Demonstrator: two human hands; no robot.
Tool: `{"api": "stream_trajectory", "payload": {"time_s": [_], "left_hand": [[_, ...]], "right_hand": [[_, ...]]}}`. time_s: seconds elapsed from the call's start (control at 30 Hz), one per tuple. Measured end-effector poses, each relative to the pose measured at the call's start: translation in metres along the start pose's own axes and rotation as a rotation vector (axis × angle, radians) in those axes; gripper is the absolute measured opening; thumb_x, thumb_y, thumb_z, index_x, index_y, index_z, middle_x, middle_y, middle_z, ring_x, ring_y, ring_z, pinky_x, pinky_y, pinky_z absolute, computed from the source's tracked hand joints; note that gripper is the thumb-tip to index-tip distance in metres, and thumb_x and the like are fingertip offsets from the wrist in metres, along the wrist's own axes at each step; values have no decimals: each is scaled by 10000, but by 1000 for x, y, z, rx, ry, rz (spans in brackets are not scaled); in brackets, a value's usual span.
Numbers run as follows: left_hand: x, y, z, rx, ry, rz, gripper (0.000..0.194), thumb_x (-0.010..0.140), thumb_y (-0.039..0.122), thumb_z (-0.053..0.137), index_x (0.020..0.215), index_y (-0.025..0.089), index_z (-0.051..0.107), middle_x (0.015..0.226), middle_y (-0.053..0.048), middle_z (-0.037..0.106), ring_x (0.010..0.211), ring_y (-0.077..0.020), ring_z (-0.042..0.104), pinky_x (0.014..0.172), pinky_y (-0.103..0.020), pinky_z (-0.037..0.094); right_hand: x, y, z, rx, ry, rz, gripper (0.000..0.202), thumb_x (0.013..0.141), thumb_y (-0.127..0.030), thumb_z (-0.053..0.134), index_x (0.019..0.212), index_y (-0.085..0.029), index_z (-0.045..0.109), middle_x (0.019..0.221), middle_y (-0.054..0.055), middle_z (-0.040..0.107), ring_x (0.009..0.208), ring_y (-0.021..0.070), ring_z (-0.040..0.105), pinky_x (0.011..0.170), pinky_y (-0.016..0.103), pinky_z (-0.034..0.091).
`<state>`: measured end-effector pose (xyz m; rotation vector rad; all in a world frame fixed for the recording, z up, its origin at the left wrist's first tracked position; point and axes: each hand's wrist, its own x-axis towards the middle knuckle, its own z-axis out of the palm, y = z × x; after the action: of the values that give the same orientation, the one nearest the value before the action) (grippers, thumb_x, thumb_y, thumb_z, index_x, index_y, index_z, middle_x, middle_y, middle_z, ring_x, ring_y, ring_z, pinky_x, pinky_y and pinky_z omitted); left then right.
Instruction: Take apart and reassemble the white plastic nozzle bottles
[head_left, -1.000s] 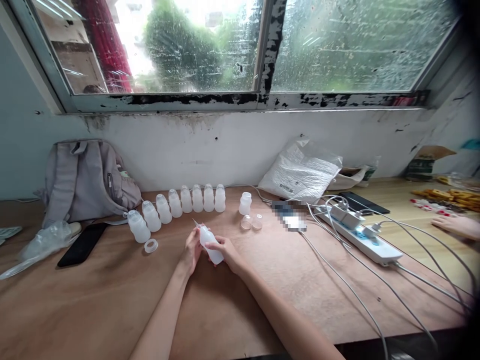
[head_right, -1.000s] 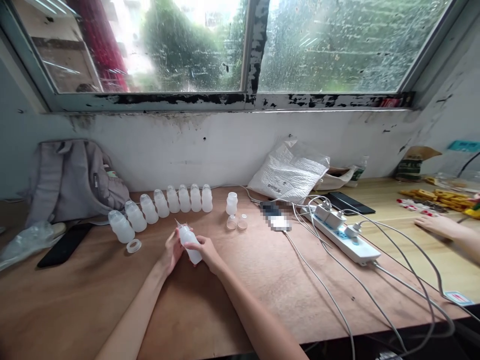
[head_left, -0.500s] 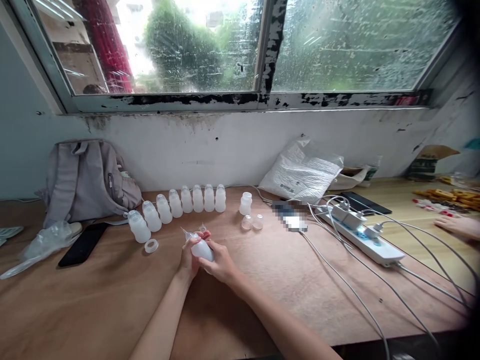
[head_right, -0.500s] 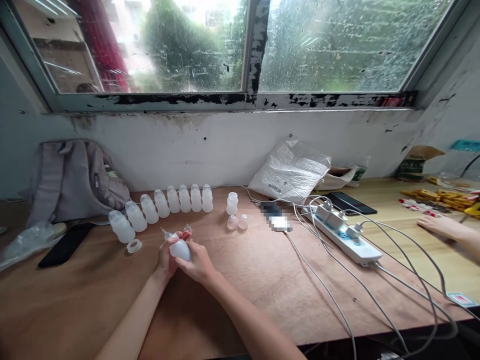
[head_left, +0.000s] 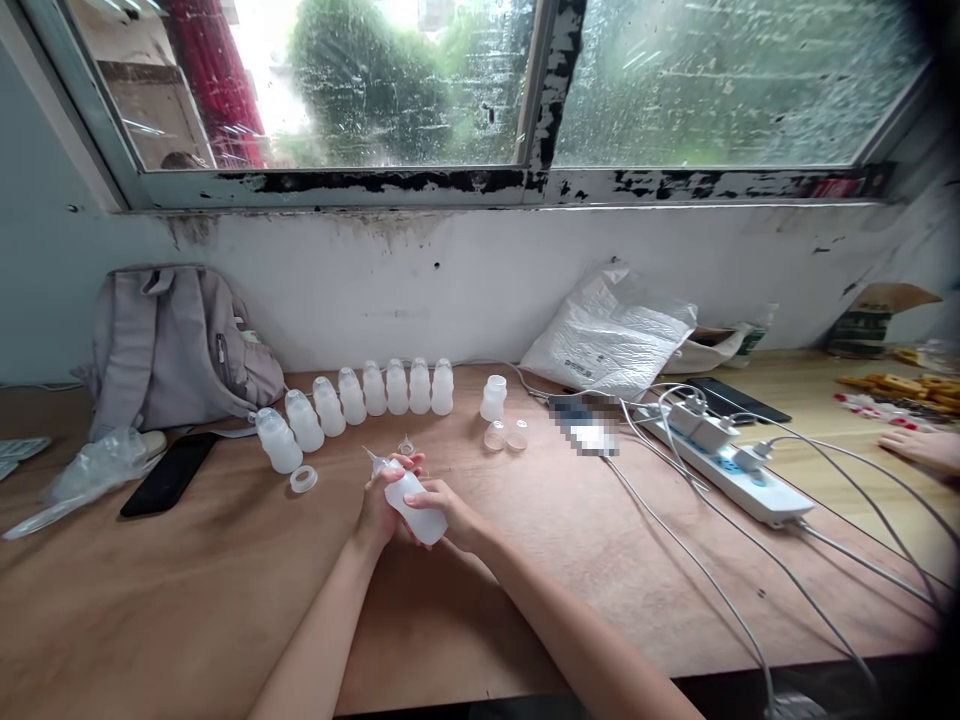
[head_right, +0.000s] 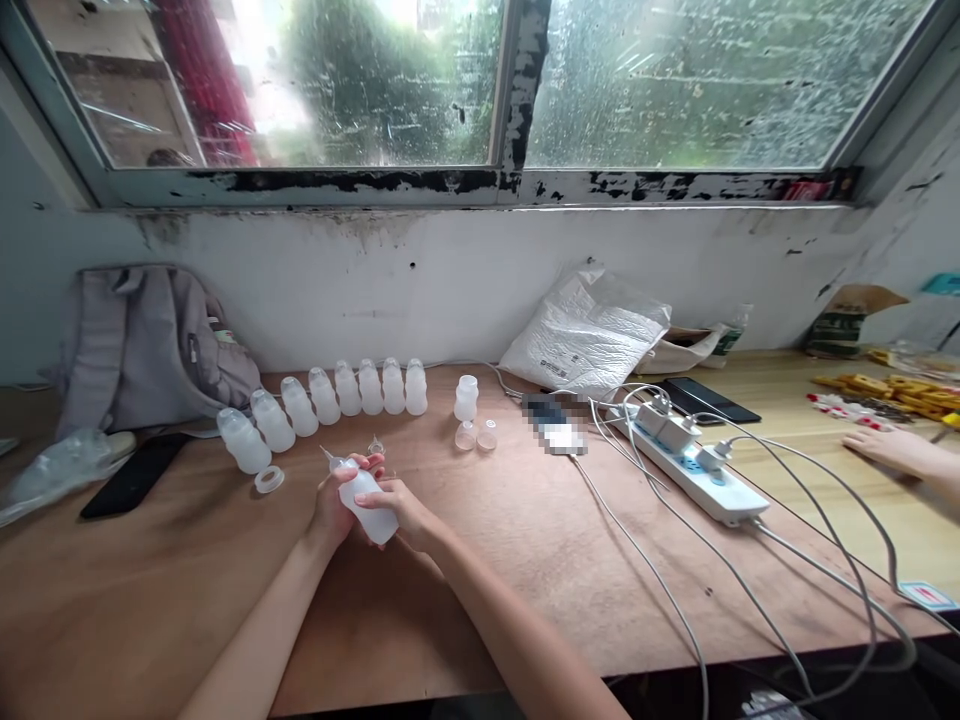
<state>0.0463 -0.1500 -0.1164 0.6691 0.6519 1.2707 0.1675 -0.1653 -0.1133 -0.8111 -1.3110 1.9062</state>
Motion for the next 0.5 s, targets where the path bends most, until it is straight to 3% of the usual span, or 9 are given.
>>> {"api": "stream_trajectory", "payload": {"time_s": [0.27,0.5], "left_hand": [[-1,-1,2,9,24,-15,135,556,242,568,671,173,551,887,-52,645,806,-213,576,566,-250,405],[-2,-2,1,14,-14,-18,128,582,244,567,691,179,543,921,-41,634,788,-195,579,499,-216,370]], "right_hand": [[7,4,-6,219,-209,19,313,672,-393,472,718,-92,544,474,35,547,344,141,484,286,227,324],[7,4,-14,201,-229,97,331,685,-406,448,756,-93,532,477,42,557,360,140,488,311,225,324]]}}
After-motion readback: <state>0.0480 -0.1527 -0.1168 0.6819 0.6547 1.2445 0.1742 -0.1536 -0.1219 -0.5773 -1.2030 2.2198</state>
